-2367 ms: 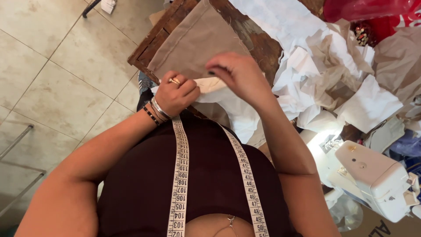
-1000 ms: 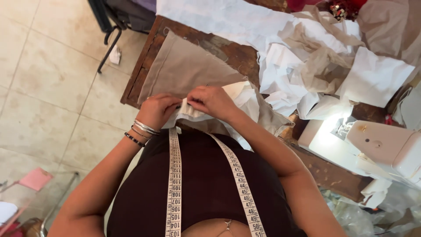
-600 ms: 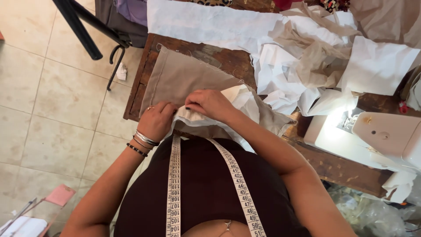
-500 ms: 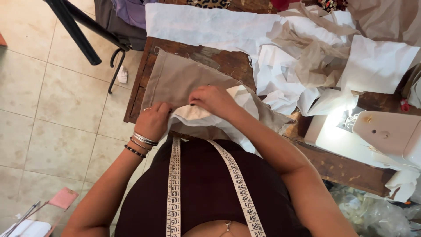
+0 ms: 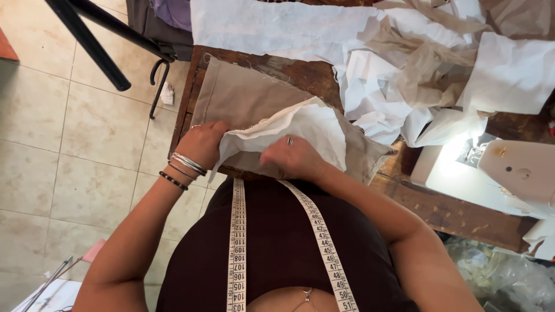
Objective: Preparing and cutting fabric components using a template and scissors
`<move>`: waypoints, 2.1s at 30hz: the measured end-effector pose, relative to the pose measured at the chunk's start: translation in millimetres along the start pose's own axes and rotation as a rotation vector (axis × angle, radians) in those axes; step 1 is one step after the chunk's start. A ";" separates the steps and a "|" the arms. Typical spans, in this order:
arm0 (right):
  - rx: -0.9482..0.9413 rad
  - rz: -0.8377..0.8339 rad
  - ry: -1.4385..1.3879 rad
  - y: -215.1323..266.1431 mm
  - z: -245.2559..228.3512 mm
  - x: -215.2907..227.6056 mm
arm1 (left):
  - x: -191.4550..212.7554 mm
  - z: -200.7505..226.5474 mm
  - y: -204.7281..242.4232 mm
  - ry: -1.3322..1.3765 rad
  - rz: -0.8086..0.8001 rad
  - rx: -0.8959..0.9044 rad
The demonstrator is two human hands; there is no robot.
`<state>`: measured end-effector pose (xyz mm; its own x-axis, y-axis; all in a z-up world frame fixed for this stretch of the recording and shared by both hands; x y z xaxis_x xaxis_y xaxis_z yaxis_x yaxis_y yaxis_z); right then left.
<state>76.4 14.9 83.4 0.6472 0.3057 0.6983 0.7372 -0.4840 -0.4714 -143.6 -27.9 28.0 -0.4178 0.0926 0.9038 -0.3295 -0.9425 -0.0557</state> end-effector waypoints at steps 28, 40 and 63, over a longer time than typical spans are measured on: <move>-0.901 0.213 -0.167 37.1 8.3 113.9 | 38.2 42.9 -160.0 0.391 0.227 0.020; -0.980 0.303 -0.124 77.9 -5.5 132.0 | -30.0 -64.7 -231.0 -0.586 0.204 -0.071; -1.401 0.344 -0.358 179.2 22.6 121.0 | 41.1 45.8 -112.0 -0.110 0.282 -0.245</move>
<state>291.2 -16.3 71.2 0.9122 0.0957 0.3984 -0.1050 -0.8853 0.4530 -85.1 66.8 90.9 -0.4319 -0.2070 0.8779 -0.4124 -0.8203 -0.3963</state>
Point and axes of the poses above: each hand's wrist, its own y-axis away from the middle knuckle, its own x-axis out of the back of the hand, z = x × y, the point moved 6 cm from there along -y, towards the middle knuckle, and after that the axes turned 8 degrees about -x, right-handed, at the moved point
